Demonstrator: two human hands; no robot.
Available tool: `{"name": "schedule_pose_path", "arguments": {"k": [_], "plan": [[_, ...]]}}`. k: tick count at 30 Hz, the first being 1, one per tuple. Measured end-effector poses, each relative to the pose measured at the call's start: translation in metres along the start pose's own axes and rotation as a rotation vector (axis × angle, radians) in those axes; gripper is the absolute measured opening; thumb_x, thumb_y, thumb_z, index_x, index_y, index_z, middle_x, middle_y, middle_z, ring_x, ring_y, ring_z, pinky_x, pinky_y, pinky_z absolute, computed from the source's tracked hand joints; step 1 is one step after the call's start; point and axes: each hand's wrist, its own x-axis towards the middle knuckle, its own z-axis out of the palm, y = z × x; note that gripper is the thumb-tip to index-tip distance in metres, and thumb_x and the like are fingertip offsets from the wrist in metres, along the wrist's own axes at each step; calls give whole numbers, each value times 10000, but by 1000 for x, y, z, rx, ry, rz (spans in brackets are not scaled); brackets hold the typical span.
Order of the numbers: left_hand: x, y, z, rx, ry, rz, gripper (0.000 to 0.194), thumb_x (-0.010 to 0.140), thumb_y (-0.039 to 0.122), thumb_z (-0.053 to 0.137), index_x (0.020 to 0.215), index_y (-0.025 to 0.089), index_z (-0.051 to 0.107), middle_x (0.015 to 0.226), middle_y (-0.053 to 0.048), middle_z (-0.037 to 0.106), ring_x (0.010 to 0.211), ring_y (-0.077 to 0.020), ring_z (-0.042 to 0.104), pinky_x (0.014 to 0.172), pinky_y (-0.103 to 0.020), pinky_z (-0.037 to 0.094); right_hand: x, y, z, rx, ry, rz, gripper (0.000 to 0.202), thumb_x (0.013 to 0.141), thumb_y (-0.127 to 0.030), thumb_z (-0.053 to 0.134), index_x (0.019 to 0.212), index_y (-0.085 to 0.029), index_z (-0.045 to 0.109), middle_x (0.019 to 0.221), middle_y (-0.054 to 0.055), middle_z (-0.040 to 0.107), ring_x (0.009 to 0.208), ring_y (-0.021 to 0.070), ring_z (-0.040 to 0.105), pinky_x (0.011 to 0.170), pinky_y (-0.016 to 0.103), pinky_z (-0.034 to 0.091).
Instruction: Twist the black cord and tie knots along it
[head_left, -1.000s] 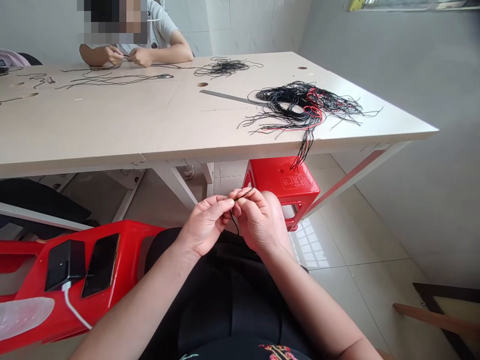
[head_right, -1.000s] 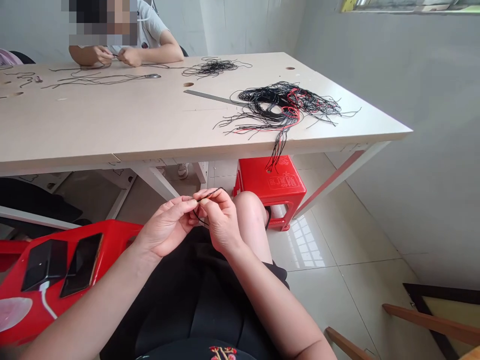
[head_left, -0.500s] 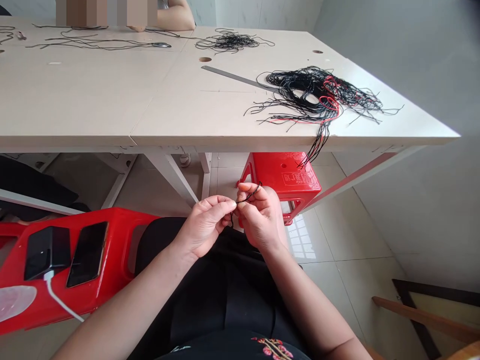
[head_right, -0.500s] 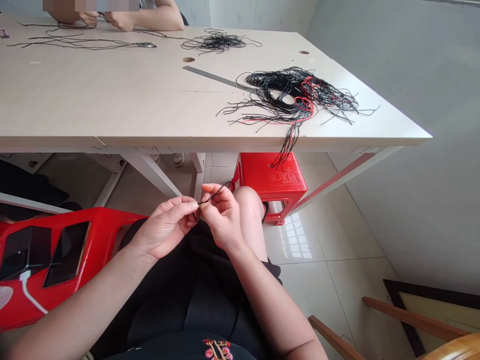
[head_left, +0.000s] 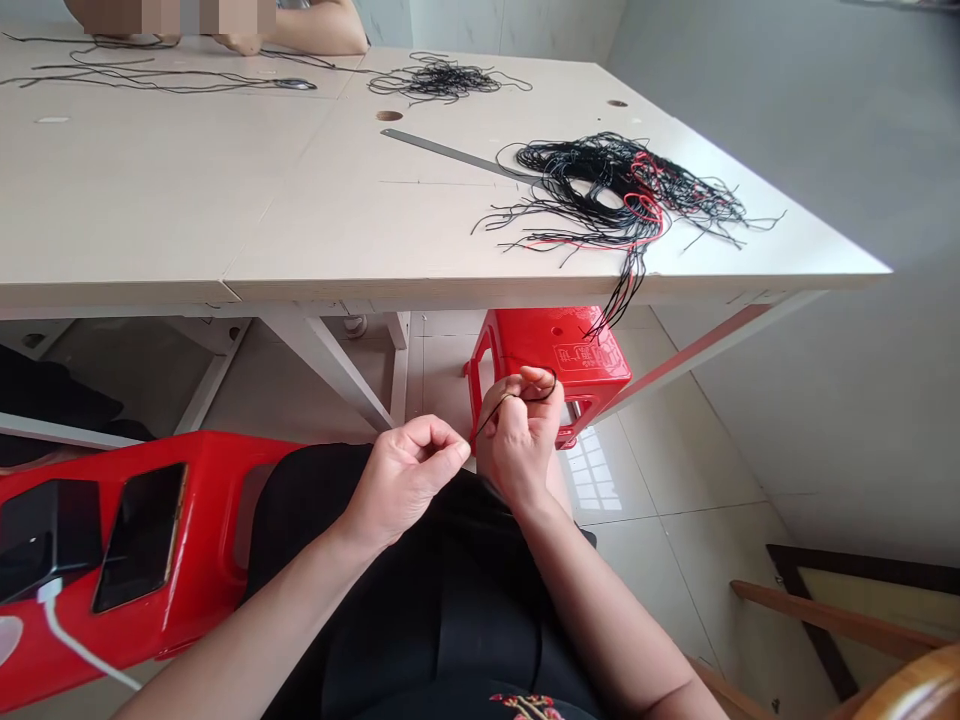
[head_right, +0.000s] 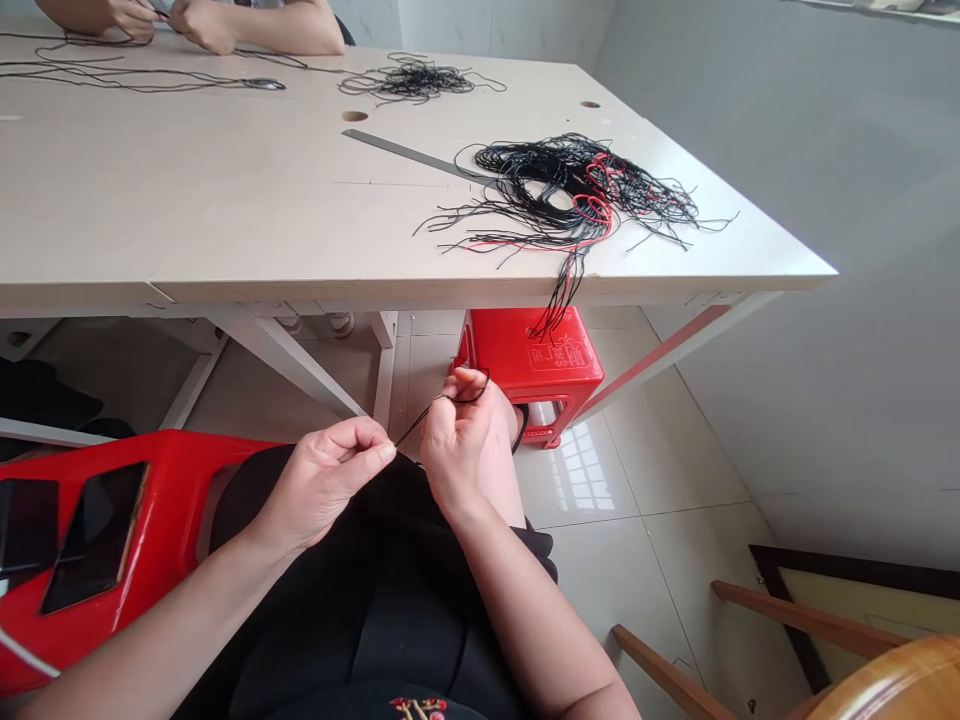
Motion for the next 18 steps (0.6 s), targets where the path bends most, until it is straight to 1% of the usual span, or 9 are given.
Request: {"name": "schedule_pose_path", "arguments": {"k": [3, 5, 8, 10, 11, 13, 15, 17, 18], "plan": [[-5, -7, -4, 27, -51, -45, 198, 750, 238, 717, 612, 149, 607, 598, 39, 501, 580, -69, 405, 559, -205, 341, 22, 10, -17, -48, 182, -18, 283, 755, -213, 445, 1021, -262, 362, 876, -39, 482, 488, 45, 418, 462, 207, 400], [-7, -11, -6, -56, -48, -127, 204, 718, 243, 750, 606, 141, 615, 582, 39, 494, 569, -62, 395, 547, -194, 335, 42, 18, -37, -82, 227, 3, 286, 743, -217, 461, 1011, -258, 371, 837, -54, 463, 472, 46, 418, 454, 213, 398], [-8, -14, -5, -204, 0, -252, 197, 649, 222, 800, 585, 130, 638, 552, 37, 498, 546, -50, 399, 525, -171, 336, 71, 29, -78, -145, 256, 97, 220, 720, -230, 488, 921, -232, 400, 686, -86, 415, 427, 58, 384, 412, 217, 364], [-7, -13, -3, -273, 28, -289, 183, 625, 232, 812, 601, 135, 658, 564, 27, 529, 554, -52, 434, 533, -162, 362, 81, 33, -103, -199, 277, 139, 226, 684, -224, 554, 860, -223, 411, 643, -101, 385, 423, 55, 353, 393, 210, 332], [-5, -11, -3, -303, 42, -294, 180, 617, 244, 815, 615, 141, 667, 579, 21, 549, 563, -54, 453, 542, -159, 377, 82, 32, -112, -225, 298, 133, 237, 679, -227, 579, 844, -223, 409, 647, -99, 388, 442, 58, 367, 398, 208, 330], [-3, -8, -1, -372, 69, -306, 188, 596, 262, 824, 631, 149, 677, 607, 10, 583, 580, -57, 481, 555, -154, 400, 71, 25, -121, -260, 334, 73, 242, 704, -257, 608, 844, -224, 413, 697, -76, 433, 504, 66, 415, 433, 208, 358], [-2, -3, 1, -427, 88, -315, 199, 578, 263, 834, 627, 150, 676, 612, 7, 594, 579, -54, 489, 556, -149, 411, 47, 13, -114, -271, 291, 7, 212, 767, -331, 609, 877, -214, 471, 733, -51, 491, 534, 76, 449, 487, 232, 418], [-2, 1, 3, -463, 96, -324, 203, 568, 255, 840, 618, 151, 673, 602, 10, 593, 569, -51, 490, 546, -145, 413, 16, -1, -96, -274, 117, -3, 240, 754, -371, 689, 866, -193, 574, 723, -16, 568, 539, 104, 511, 510, 274, 470], [-3, 2, 4, -475, 97, -326, 202, 565, 250, 842, 615, 151, 673, 597, 10, 594, 564, -51, 491, 540, -144, 414, 2, -6, -84, -280, 20, -43, 215, 755, -349, 711, 864, -197, 606, 754, 2, 605, 566, 116, 546, 527, 282, 485]]}}
